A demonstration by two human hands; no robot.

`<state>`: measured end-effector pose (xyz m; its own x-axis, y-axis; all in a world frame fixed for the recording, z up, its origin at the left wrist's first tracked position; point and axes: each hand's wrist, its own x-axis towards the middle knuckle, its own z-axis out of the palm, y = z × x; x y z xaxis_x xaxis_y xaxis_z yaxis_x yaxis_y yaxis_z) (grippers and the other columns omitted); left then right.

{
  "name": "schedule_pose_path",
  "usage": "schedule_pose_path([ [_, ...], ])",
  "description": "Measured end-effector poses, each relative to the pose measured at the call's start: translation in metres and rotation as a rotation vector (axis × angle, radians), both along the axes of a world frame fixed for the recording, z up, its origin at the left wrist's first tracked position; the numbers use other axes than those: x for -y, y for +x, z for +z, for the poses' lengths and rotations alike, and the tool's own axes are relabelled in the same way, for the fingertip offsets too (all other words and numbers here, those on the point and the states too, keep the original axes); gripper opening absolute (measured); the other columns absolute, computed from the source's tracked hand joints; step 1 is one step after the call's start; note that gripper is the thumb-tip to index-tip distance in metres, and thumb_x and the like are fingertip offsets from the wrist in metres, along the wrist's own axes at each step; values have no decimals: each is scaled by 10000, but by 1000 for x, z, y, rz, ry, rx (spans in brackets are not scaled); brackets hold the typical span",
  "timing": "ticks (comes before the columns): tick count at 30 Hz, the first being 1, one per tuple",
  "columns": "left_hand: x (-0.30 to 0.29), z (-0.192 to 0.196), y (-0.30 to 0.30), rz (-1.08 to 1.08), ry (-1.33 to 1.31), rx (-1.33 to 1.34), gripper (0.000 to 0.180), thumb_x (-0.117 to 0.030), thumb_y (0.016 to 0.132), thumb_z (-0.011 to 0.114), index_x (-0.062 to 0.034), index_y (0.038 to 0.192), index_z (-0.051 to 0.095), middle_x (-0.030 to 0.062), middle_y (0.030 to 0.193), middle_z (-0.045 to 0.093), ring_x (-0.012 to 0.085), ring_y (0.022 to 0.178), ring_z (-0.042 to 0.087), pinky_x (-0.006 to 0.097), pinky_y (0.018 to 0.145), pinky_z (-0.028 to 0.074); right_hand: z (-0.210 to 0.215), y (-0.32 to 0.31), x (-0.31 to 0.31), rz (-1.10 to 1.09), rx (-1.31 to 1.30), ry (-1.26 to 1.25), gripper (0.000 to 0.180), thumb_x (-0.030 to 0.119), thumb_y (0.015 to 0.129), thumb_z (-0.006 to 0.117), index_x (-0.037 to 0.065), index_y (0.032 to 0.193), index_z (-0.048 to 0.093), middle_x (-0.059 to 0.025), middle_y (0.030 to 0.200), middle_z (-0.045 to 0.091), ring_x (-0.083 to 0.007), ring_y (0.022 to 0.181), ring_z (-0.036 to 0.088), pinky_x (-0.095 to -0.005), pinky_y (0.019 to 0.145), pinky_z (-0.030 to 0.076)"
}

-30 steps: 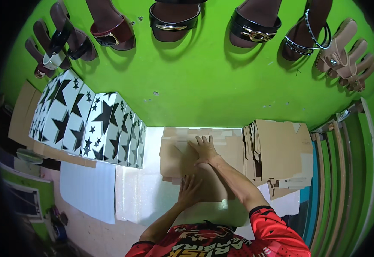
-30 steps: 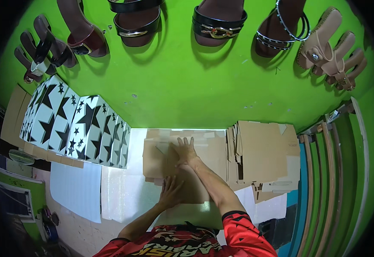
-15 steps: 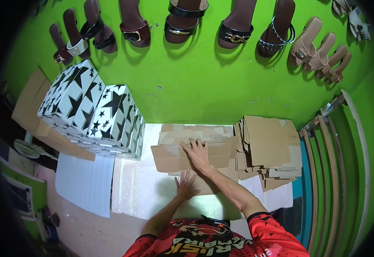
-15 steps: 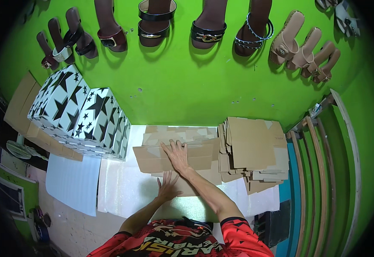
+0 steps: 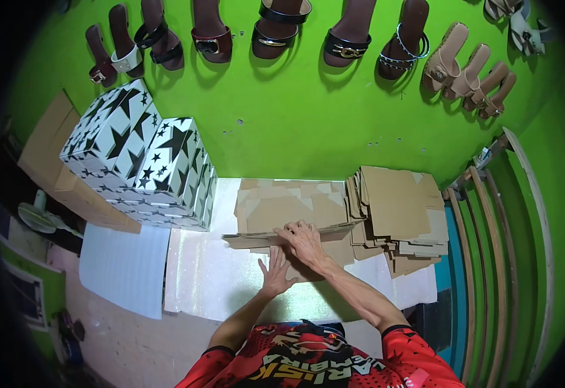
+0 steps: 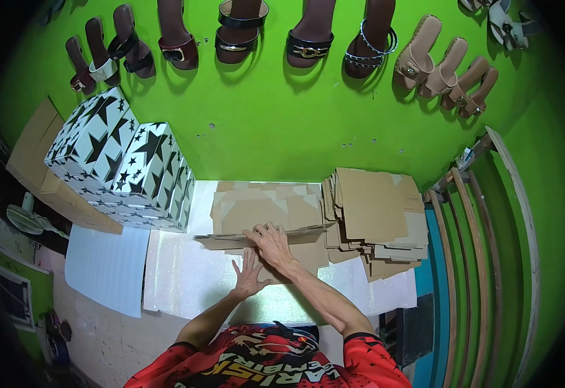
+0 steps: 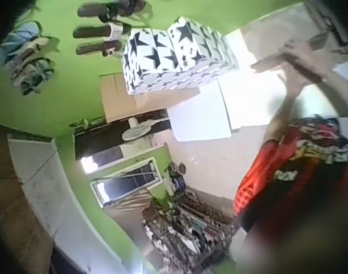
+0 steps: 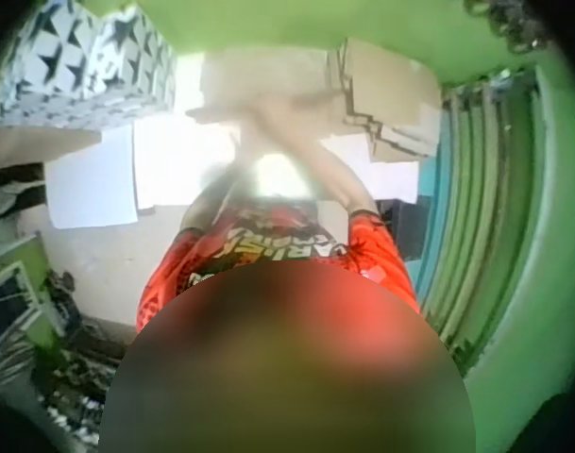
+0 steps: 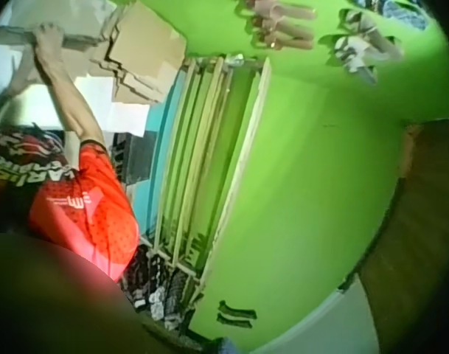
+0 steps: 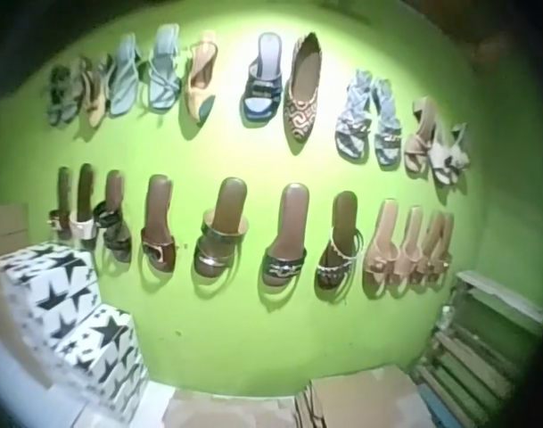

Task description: Assembling and folding cardboard shoe boxes.

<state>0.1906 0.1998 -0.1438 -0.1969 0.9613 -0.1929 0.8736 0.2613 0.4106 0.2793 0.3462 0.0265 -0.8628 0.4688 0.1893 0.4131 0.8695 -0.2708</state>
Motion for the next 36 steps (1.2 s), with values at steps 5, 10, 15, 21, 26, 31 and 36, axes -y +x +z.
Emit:
schedule_pose_path([
  [5,6,31,21,-15,349,-78,933,-577,820,780,-112,1562,458,283,1727,75,466,1612,-1,869,1088,-16,90,29,17,25,-131,-146,478,119,880,681,224,1346,702,-85,1143,700,-336,1062,657,-479,865,555],
  [10,18,96,26,38,404,8,974,-618,887,723,-139,1642,337,307,1729,48,463,1615,-7,809,1117,-137,188,49,3,5,-124,-302,383,223,978,666,176,1357,694,-130,1145,712,-389,1038,691,-506,885,553],
  [15,-17,137,75,-230,497,70,845,-571,896,741,-216,1603,444,201,1732,221,450,1611,109,789,1153,-95,240,103,-87,65,53,-293,470,345,913,797,199,1351,707,-146,1244,740,-356,1138,701,-470,994,550],
  [21,-50,111,123,-156,474,282,713,-432,971,692,-244,1610,438,151,1733,239,337,1619,160,804,1156,60,222,199,-290,-186,288,-715,512,87,877,815,67,1370,676,-72,1070,780,-160,924,715,-327,815,597],
  [26,-25,60,111,-48,11,-22,876,-530,931,696,-254,1666,306,168,1762,112,363,1636,40,733,1222,41,75,228,-360,-489,415,122,687,387,917,713,224,1552,509,-172,1568,518,-414,1414,504,-726,1193,266],
  [31,5,6,105,-103,-83,-44,827,-652,980,567,-301,1672,280,132,1766,119,344,1637,50,687,1254,49,-13,181,-302,-689,397,-385,686,382,974,607,207,1609,417,-166,1719,263,-451,1538,300,-853,1115,214],
  [36,-5,-12,103,-149,22,-200,771,-690,995,489,-323,1655,332,95,1754,196,319,1633,98,697,1250,70,-23,140,-266,-509,-19,103,493,265,934,657,116,1404,630,-194,1558,505,-415,1427,479,-615,1170,381],
])
